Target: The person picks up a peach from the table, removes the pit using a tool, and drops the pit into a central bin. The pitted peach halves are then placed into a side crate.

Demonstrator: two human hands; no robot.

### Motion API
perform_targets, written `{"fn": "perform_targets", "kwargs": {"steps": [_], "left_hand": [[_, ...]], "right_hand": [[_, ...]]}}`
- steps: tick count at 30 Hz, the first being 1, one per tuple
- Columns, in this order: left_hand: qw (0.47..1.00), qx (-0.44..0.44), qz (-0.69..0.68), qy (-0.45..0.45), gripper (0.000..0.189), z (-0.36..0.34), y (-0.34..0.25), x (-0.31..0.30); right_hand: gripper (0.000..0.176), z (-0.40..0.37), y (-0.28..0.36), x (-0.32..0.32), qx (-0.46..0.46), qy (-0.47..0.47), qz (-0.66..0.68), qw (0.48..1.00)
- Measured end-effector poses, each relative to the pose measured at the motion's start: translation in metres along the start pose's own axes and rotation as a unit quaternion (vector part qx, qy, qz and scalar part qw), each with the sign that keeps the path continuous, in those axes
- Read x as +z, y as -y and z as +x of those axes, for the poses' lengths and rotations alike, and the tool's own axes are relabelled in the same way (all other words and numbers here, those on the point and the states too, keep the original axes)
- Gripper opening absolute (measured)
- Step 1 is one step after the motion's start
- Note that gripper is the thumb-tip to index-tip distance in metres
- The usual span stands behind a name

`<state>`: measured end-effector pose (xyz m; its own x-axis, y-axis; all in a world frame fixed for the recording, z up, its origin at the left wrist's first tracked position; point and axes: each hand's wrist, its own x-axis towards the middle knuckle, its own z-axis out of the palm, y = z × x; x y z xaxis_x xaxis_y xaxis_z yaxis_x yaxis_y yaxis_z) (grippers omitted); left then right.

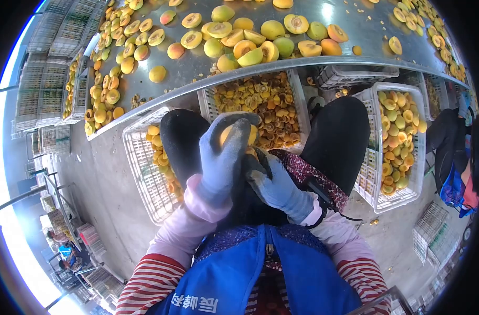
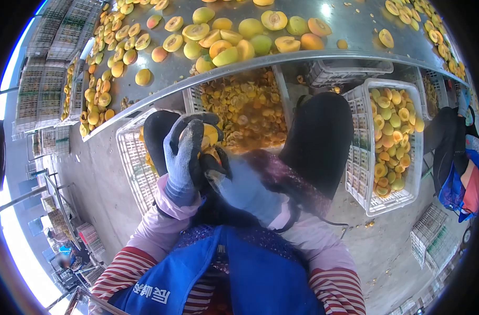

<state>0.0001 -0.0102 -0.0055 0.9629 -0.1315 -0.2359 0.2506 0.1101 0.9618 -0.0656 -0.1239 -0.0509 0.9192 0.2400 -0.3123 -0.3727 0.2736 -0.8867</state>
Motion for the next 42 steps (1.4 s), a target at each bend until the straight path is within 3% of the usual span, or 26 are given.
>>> {"fn": "perform_targets", "kwargs": {"steps": [1, 3, 6, 8, 9, 12, 13, 14, 16, 17, 18, 19, 20, 22, 23, 24, 25, 26, 27, 30, 31, 34, 37, 40, 42], "left_hand": [[1.0, 0.002, 0.01, 0.016, 0.022, 0.001, -0.003, 0.001], [0.998, -0.004, 0.025, 0.05, 0.021, 0.003, -0.009, 0.0], [0.993, -0.022, 0.027, 0.109, 0.02, 0.01, -0.011, 0.0], [0.989, -0.018, 0.016, 0.148, 0.02, 0.015, -0.005, -0.001], [0.985, -0.033, 0.022, 0.168, 0.023, 0.016, 0.0, -0.003], [0.965, -0.169, -0.118, 0.162, 0.029, 0.013, 0.012, -0.003], [0.973, -0.167, -0.116, 0.112, 0.033, 0.01, 0.021, 0.001], [0.953, -0.206, -0.203, 0.091, 0.032, 0.011, 0.025, -0.001], [0.884, -0.276, -0.375, 0.043, 0.031, 0.011, 0.03, -0.005], [0.897, -0.297, -0.318, -0.076, 0.031, 0.013, 0.032, -0.004], [0.919, -0.205, -0.333, -0.056, 0.029, 0.007, 0.034, -0.007], [0.932, -0.112, -0.344, -0.033, 0.035, -0.002, 0.036, -0.011], [0.942, -0.076, -0.326, -0.013, 0.038, -0.004, 0.037, -0.018], [0.956, -0.001, -0.293, 0.022, 0.046, -0.008, 0.033, -0.029], [0.957, -0.029, -0.288, 0.006, 0.035, -0.011, 0.026, -0.032], [0.941, -0.104, -0.322, -0.009, 0.033, -0.01, 0.018, -0.034], [0.916, -0.177, -0.358, -0.03, 0.033, -0.008, 0.009, -0.037], [0.927, -0.171, -0.333, -0.027, 0.033, -0.009, 0.009, -0.038], [0.936, -0.164, -0.309, -0.023, 0.034, -0.011, 0.012, -0.038], [0.987, -0.083, -0.136, -0.008, 0.035, -0.02, -0.002, -0.029], [0.994, -0.046, -0.103, -0.001, 0.035, -0.019, 0.001, -0.028], [0.991, -0.061, -0.115, -0.015, 0.037, -0.013, 0.018, -0.036], [0.984, -0.058, -0.166, 0.004, 0.039, -0.015, 0.012, -0.034], [0.963, -0.042, -0.249, -0.09, 0.036, -0.014, 0.004, -0.032], [0.96, -0.012, -0.261, -0.102, 0.033, -0.007, 0.001, -0.035]], "right_hand": [[0.033, -0.007, 0.011, 0.008, 0.059, -0.028, 0.129, 0.989], [0.036, -0.011, 0.016, 0.009, 0.132, 0.023, 0.33, 0.935], [0.047, -0.006, -0.001, -0.003, 0.173, 0.227, 0.526, 0.801], [0.055, 0.002, -0.003, 0.001, 0.199, 0.33, 0.632, 0.672], [0.053, -0.006, 0.005, -0.002, 0.242, 0.283, 0.642, 0.67], [0.054, -0.003, -0.009, 0.0, 0.207, 0.348, 0.705, 0.582], [0.053, -0.003, -0.01, 0.001, 0.191, 0.342, 0.712, 0.583], [0.052, -0.002, -0.009, 0.0, 0.177, 0.347, 0.699, 0.6], [0.051, 0.001, -0.005, -0.007, 0.154, 0.357, 0.67, 0.633], [0.051, 0.0, -0.004, -0.01, 0.117, 0.367, 0.681, 0.623], [0.051, 0.006, -0.017, -0.017, 0.108, 0.396, 0.689, 0.598], [0.05, 0.006, -0.014, -0.021, 0.162, 0.295, 0.664, 0.668], [0.049, 0.004, -0.012, -0.023, 0.213, 0.185, 0.629, 0.724], [0.048, 0.016, -0.032, -0.024, 0.186, 0.155, 0.55, 0.799], [0.035, 0.013, -0.031, -0.019, 0.144, -0.026, 0.348, 0.926], [0.03, 0.012, -0.028, -0.011, 0.056, -0.071, 0.214, 0.973], [0.027, 0.013, -0.017, 0.0, -0.034, -0.116, 0.073, 0.99], [0.027, 0.014, -0.01, 0.01, -0.121, -0.16, -0.071, 0.977], [0.035, 0.019, -0.007, 0.021, -0.188, -0.17, -0.088, 0.963], [0.04, 0.022, 0.022, 0.019, -0.193, -0.094, -0.328, 0.92], [0.041, 0.025, 0.021, 0.017, -0.193, -0.079, -0.29, 0.934], [0.037, 0.028, 0.032, 0.019, -0.176, -0.073, -0.245, 0.951], [0.029, 0.041, 0.015, 0.013, -0.21, -0.13, -0.195, 0.949], [0.021, 0.042, 0.011, -0.002, -0.038, -0.195, -0.046, 0.979], [0.024, 0.026, 0.022, 0.009, 0.041, -0.098, 0.072, 0.992]]}}
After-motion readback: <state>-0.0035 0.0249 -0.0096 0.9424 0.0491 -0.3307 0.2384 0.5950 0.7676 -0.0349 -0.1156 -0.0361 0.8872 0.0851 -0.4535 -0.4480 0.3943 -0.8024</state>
